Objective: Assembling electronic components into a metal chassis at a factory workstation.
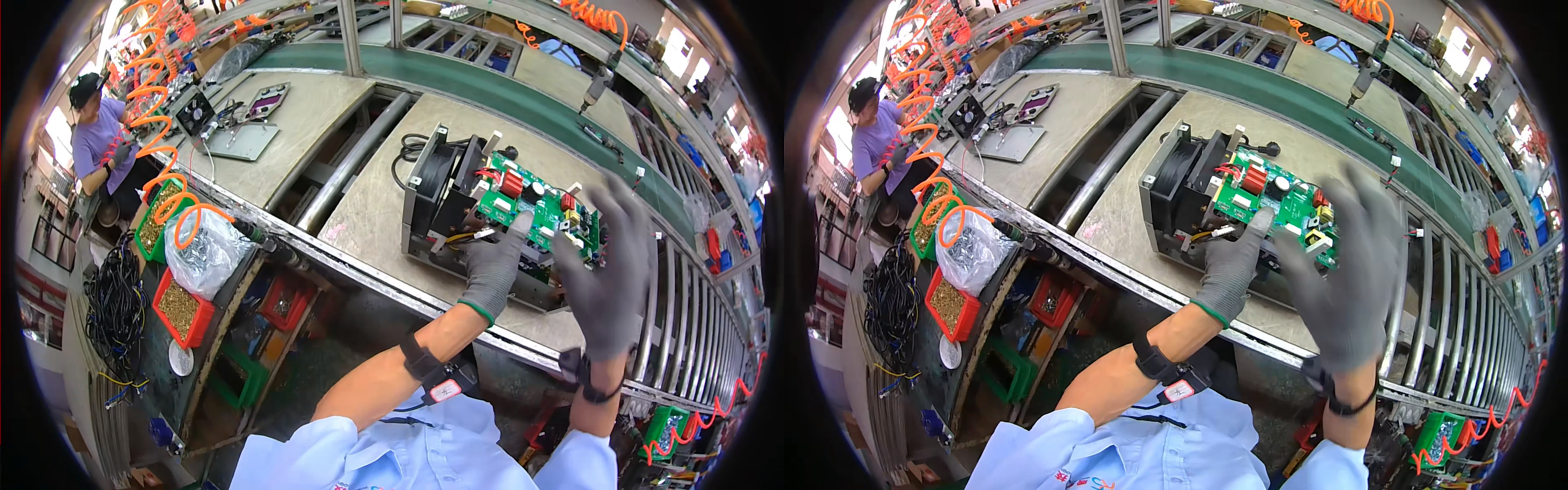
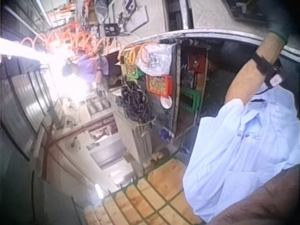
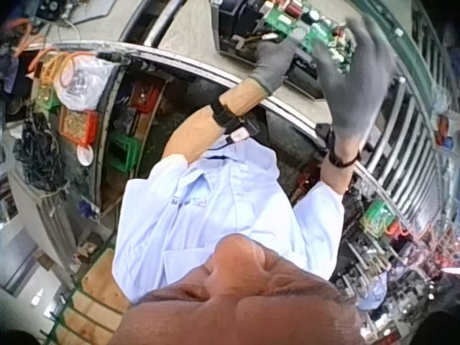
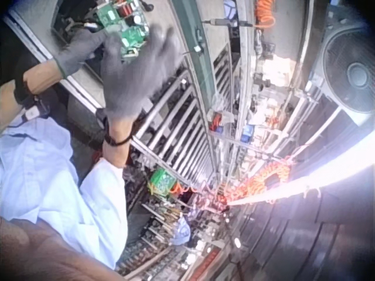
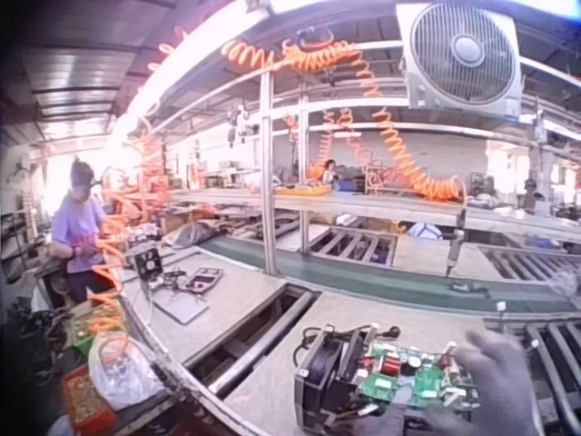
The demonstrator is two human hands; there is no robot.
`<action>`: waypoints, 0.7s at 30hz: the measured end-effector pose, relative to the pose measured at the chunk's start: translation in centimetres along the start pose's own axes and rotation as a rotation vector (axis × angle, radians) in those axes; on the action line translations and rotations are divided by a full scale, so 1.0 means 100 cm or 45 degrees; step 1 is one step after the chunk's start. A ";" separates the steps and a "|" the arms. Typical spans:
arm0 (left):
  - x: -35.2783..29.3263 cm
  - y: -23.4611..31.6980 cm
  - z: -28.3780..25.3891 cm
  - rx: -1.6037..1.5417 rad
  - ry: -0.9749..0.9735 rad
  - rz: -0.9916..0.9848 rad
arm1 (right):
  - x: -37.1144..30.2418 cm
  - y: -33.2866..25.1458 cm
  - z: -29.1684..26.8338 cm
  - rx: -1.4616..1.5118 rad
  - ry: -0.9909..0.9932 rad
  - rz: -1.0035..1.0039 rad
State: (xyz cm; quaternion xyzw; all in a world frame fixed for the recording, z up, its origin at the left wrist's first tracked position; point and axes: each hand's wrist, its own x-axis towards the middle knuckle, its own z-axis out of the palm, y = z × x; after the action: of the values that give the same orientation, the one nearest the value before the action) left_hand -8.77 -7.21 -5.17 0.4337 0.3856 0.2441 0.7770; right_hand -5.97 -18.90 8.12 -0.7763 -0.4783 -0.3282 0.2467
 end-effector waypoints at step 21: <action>-0.007 0.023 -0.009 0.154 -0.181 -0.159 | 0.052 0.014 0.095 0.121 -1.029 0.175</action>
State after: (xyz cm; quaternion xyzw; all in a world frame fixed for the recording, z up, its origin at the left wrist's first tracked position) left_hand -10.03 -6.14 -3.20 0.4709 0.3697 0.1400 0.7886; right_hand -0.42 -9.89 5.59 -0.8605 -0.4984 0.0429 0.0960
